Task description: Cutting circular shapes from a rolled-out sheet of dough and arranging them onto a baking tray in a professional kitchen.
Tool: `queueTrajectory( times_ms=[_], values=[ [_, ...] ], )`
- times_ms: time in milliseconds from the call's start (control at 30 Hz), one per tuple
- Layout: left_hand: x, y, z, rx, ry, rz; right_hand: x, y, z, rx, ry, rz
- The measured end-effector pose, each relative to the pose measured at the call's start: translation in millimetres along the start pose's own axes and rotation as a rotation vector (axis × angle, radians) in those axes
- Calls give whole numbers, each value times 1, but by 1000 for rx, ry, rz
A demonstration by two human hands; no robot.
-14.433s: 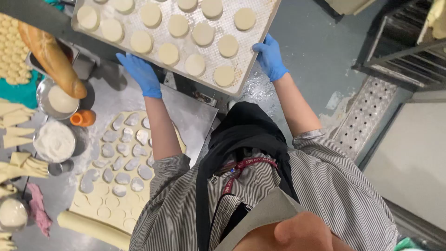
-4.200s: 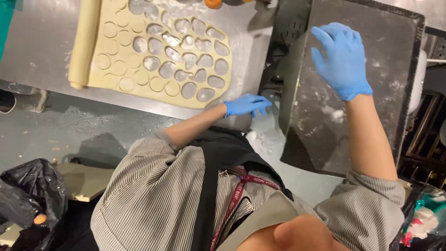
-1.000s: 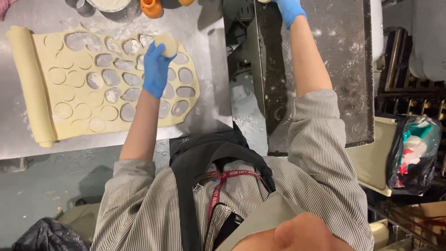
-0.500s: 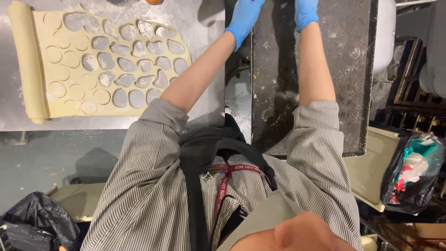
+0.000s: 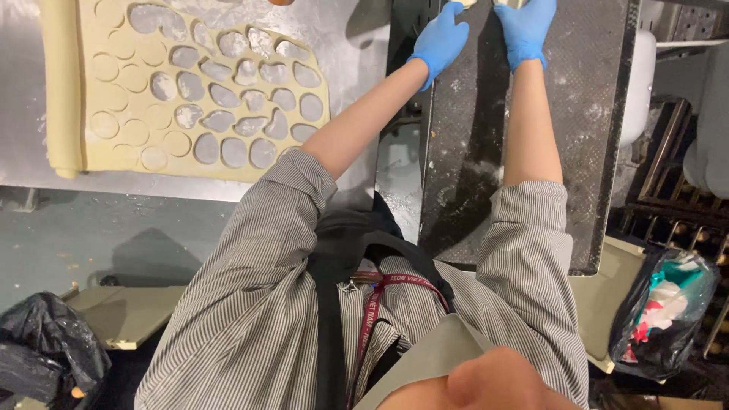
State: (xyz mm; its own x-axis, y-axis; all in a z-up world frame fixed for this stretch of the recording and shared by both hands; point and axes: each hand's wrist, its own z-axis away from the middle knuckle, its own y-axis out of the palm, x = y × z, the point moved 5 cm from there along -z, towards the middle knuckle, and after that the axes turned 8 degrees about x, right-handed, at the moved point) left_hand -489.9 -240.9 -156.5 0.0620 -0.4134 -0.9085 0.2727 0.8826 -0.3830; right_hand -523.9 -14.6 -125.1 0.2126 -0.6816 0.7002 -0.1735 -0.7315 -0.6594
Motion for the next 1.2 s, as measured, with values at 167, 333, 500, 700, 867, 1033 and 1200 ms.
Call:
queueTrajectory(
  times_ms=[167,333,500,700,867,1033,1200],
  values=[
    [6,-112,80,-90,143,415,161,-23,8,-182,-471,439],
    [232,-234,152,-496,149,342,253,30,-17,82,-368,66],
    [378,-370,297,-760,-219,119,411,162,7,240,-822,278],
    [447,-465,413,-1004,-355,-156,453,413,87,770,-821,-81],
    [451,-490,399,-789,-328,-168,456,588,163,1062,-545,-238],
    [419,-528,361,-668,-176,-259,443,672,156,855,-493,-156],
    [414,-558,320,-614,-58,-246,379,712,98,552,-372,18]
  ],
)
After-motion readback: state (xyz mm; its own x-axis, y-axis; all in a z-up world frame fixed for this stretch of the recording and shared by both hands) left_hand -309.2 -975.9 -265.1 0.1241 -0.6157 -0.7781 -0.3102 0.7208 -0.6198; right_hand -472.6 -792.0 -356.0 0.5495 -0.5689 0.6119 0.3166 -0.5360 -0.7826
